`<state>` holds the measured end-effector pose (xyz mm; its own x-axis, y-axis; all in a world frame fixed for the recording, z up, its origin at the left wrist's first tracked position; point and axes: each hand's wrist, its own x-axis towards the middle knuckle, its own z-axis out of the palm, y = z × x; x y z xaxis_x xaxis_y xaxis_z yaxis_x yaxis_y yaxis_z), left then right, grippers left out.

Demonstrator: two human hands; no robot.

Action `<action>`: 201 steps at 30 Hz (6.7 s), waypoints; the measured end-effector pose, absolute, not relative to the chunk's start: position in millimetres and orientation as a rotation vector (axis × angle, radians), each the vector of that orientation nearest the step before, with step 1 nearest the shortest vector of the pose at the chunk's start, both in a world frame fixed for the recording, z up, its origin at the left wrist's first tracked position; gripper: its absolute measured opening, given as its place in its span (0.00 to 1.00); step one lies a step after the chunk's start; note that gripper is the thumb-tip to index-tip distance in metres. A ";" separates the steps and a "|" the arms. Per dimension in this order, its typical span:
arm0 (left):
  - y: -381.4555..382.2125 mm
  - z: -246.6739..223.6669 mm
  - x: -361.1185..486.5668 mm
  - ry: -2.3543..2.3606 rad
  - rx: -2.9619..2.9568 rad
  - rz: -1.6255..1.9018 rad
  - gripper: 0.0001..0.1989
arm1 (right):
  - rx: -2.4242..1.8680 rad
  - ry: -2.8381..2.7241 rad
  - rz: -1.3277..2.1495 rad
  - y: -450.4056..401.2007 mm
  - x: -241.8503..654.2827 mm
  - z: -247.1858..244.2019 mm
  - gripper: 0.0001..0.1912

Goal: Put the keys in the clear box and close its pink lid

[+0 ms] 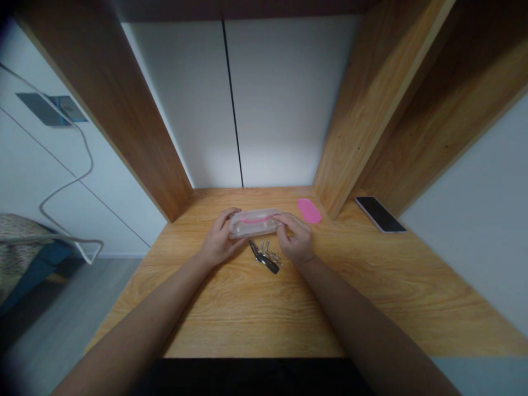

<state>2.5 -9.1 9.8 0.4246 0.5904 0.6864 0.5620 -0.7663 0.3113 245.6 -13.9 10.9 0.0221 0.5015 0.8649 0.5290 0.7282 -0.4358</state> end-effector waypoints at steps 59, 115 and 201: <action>-0.2 -2.1 -1.0 1.516 2.331 0.973 0.32 | -0.824 -2.637 0.432 -24.3 241.1 28.0 0.13; -0.4 -0.4 -1.2 1.503 2.294 1.005 0.31 | -0.821 -2.510 0.273 -20.6 230.7 17.5 0.10; 2.4 -3.9 -3.1 1.486 2.287 1.022 0.32 | -0.714 -2.435 0.303 -21.2 223.8 3.1 0.09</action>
